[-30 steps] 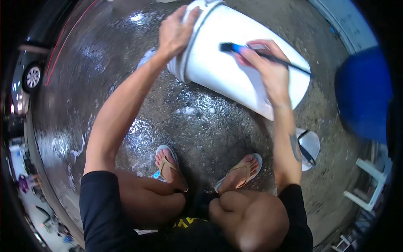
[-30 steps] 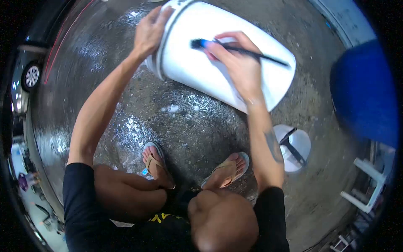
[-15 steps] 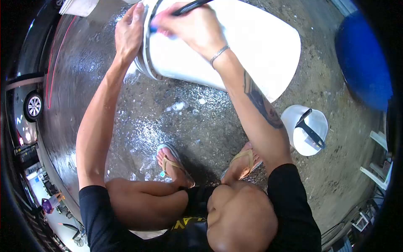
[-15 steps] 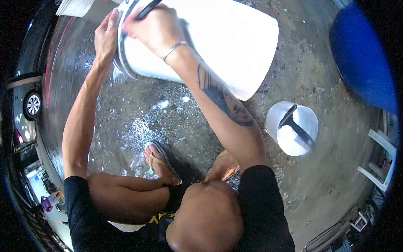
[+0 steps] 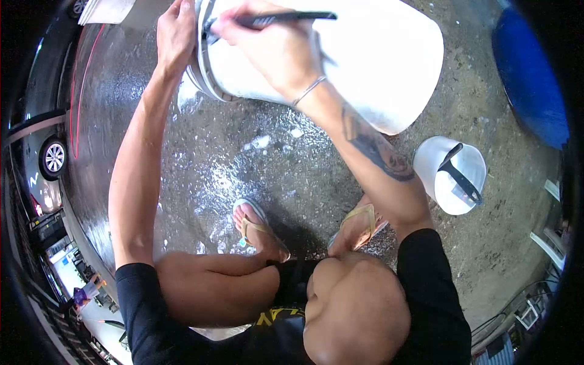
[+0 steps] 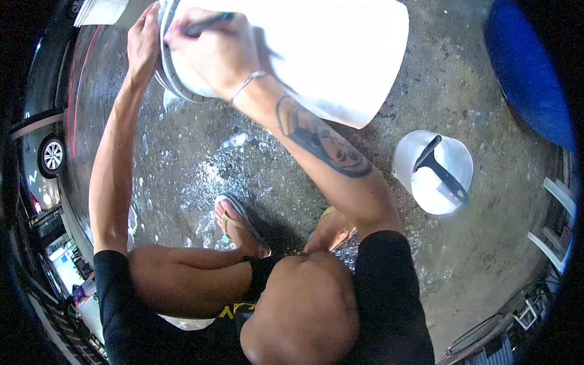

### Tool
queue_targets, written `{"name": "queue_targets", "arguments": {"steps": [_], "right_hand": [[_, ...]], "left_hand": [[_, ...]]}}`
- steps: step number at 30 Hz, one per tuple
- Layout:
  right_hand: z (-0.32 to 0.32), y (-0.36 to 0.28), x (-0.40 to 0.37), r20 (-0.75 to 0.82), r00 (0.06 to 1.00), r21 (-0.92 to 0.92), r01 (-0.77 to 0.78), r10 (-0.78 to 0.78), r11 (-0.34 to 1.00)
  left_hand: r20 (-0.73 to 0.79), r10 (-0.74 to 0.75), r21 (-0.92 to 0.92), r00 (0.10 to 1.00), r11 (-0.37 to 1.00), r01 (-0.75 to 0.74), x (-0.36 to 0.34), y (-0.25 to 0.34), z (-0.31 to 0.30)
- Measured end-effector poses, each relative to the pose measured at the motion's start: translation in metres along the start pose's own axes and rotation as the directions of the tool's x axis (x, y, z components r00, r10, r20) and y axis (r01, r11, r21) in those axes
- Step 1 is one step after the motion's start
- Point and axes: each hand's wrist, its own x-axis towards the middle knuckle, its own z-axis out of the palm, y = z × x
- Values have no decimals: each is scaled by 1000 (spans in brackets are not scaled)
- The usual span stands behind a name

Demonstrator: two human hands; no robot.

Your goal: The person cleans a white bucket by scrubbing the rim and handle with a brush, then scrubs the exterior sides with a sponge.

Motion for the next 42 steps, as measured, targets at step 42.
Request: {"name": "queue_targets", "arguments": {"steps": [42], "right_hand": [[-24, 31, 90, 482, 792, -442, 588, -374, 677]], "left_hand": [[-22, -32, 197, 999, 980, 36, 24, -9, 2]]}}
